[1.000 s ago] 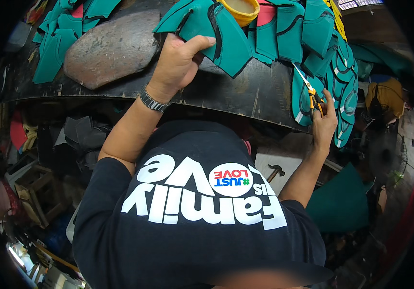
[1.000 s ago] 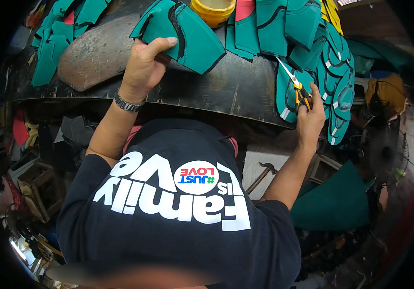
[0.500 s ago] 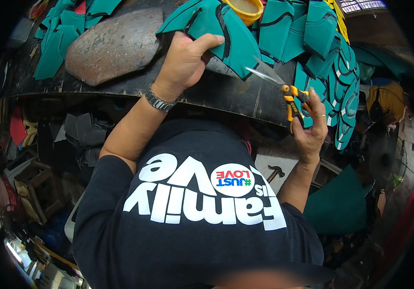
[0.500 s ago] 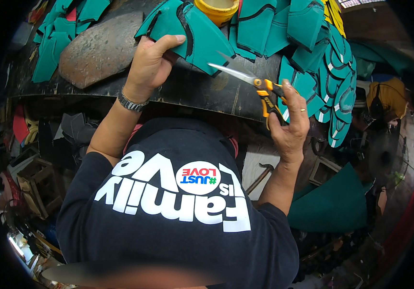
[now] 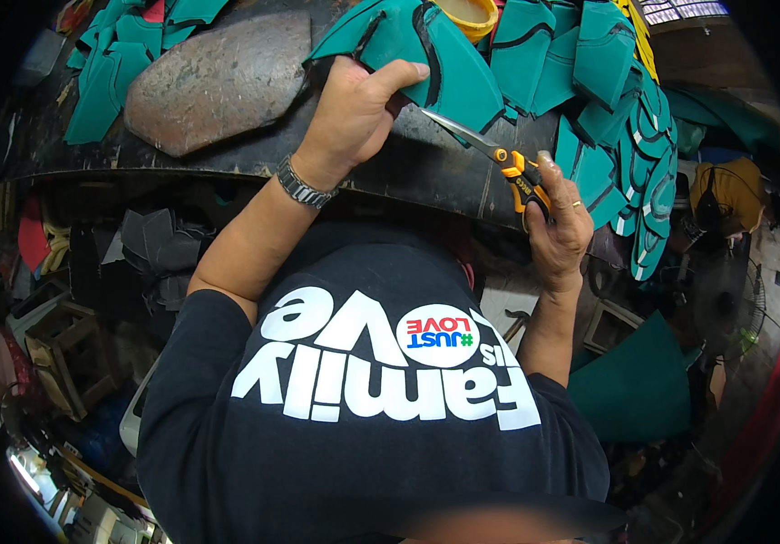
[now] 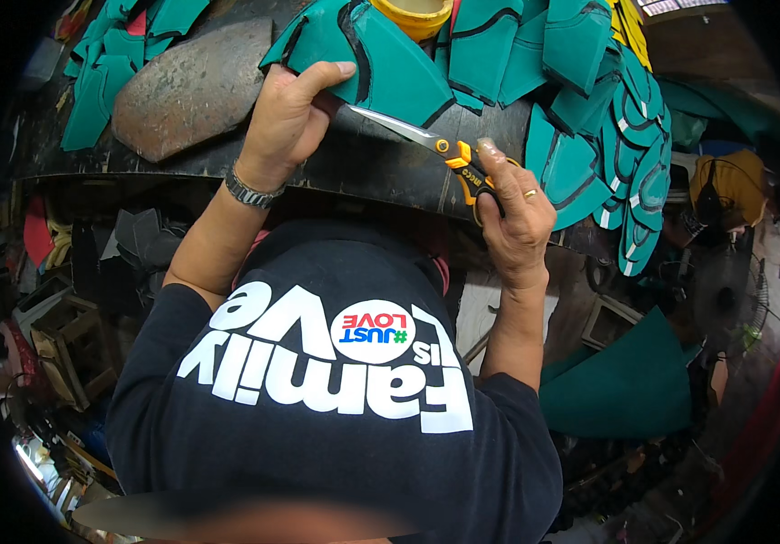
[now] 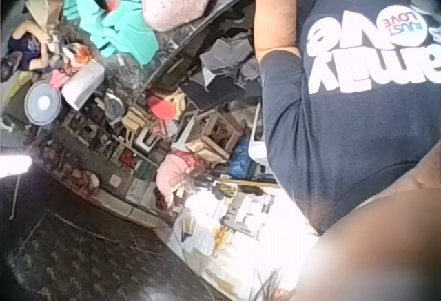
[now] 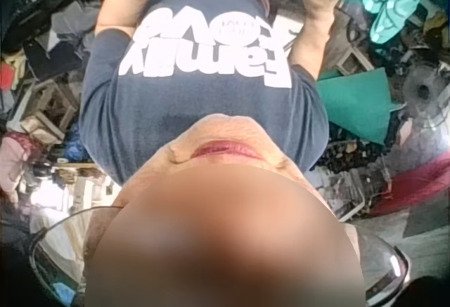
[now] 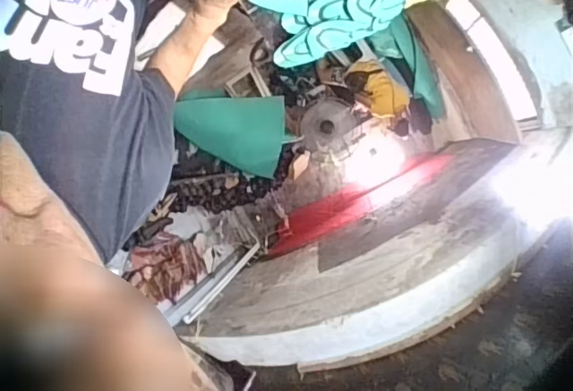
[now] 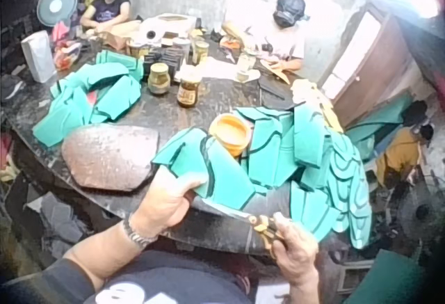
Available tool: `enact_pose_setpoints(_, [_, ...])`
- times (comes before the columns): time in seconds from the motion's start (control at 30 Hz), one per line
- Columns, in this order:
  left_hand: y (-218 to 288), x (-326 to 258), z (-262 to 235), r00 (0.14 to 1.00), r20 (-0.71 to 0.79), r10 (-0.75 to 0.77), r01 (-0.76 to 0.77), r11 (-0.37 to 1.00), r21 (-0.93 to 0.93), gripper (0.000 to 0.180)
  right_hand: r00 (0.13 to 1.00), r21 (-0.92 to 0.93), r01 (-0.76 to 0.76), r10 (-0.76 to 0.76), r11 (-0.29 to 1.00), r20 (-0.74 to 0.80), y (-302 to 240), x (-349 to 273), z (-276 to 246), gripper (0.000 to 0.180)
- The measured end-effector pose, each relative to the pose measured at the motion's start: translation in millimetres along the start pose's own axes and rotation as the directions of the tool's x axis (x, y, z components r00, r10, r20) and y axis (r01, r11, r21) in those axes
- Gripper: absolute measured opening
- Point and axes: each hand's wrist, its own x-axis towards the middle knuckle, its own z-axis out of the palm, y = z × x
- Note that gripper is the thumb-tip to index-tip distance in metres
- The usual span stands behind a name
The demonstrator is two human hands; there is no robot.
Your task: The person repeatedly picks up green and pink fabric pieces, applies a yellow paste from a small container to the edges, and presses the edges together. The person occasionally uses scissors to trim the fabric. The process is repeated for multiple pieces throughout the clip.
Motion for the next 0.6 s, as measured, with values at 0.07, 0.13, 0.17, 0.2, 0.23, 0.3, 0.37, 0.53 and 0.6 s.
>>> enact_pose_setpoints(0.07, [-0.6, 0.0, -1.1, 1.0, -0.022, -0.017, 0.017, 1.0, 0.021, 0.032, 1.0, -0.017, 0.032, -0.032, 0.999, -0.002, 0.0, -2.6, 0.9, 0.063])
enact_pose_setpoints(0.13, [-0.2, -0.1, -2.0, 1.0, -0.026, 0.007, -0.007, 1.0, 0.008, 0.031, 0.998, -0.025, 0.049, -0.05, 0.998, -0.032, 0.9, -6.3, 1.9, 0.064])
enact_pose_setpoints(0.17, [0.4, -0.7, -2.3, 0.999, -0.027, 0.033, -0.034, 0.999, -0.003, 0.031, 0.995, 0.007, 0.061, -0.061, 0.998, -0.074, 0.7, -9.7, 0.2, 0.064])
enact_pose_setpoints(0.2, [0.6, -0.1, -2.2, 0.998, -0.04, 0.039, -0.04, 0.999, -0.019, 0.03, 0.989, 0.022, 0.03, -0.027, 0.999, -0.147, 2.2, -11.8, -1.6, 0.065])
enact_pose_setpoints(0.23, [1.6, -0.9, -2.4, 0.998, -0.051, 0.041, -0.045, 0.996, -0.074, 0.027, 0.975, 0.034, -0.001, 0.009, 0.999, -0.22, 3.6, -14.4, -5.7, 0.066])
enact_pose_setpoints(0.3, [6.9, -3.6, -4.9, 0.996, -0.067, 0.058, -0.059, 0.998, -0.011, 0.03, 0.938, 0.064, -0.181, 0.192, 0.981, -0.288, 8.0, -19.2, -20.0, 0.071])
enact_pose_setpoints(0.37, [11.0, -8.7, -6.1, 0.988, -0.025, 0.155, -0.155, 0.988, 0.008, 0.033, 0.854, 0.112, -0.443, 0.457, 0.89, -0.249, 12.4, -23.4, -36.0, 0.077])
enact_pose_setpoints(0.53, [19.8, -23.2, -8.1, 0.995, -0.062, 0.078, -0.071, 0.991, 0.109, 0.043, 0.672, -0.206, -0.74, 0.697, 0.64, -0.25, 21.4, -28.0, -49.4, 0.078])
enact_pose_setpoints(0.6, [17.4, -28.2, -6.0, 0.996, -0.067, 0.051, -0.041, 0.99, 0.134, 0.046, 0.73, -0.306, -0.683, 0.632, 0.663, -0.26, 24.7, -28.7, -43.1, 0.077])
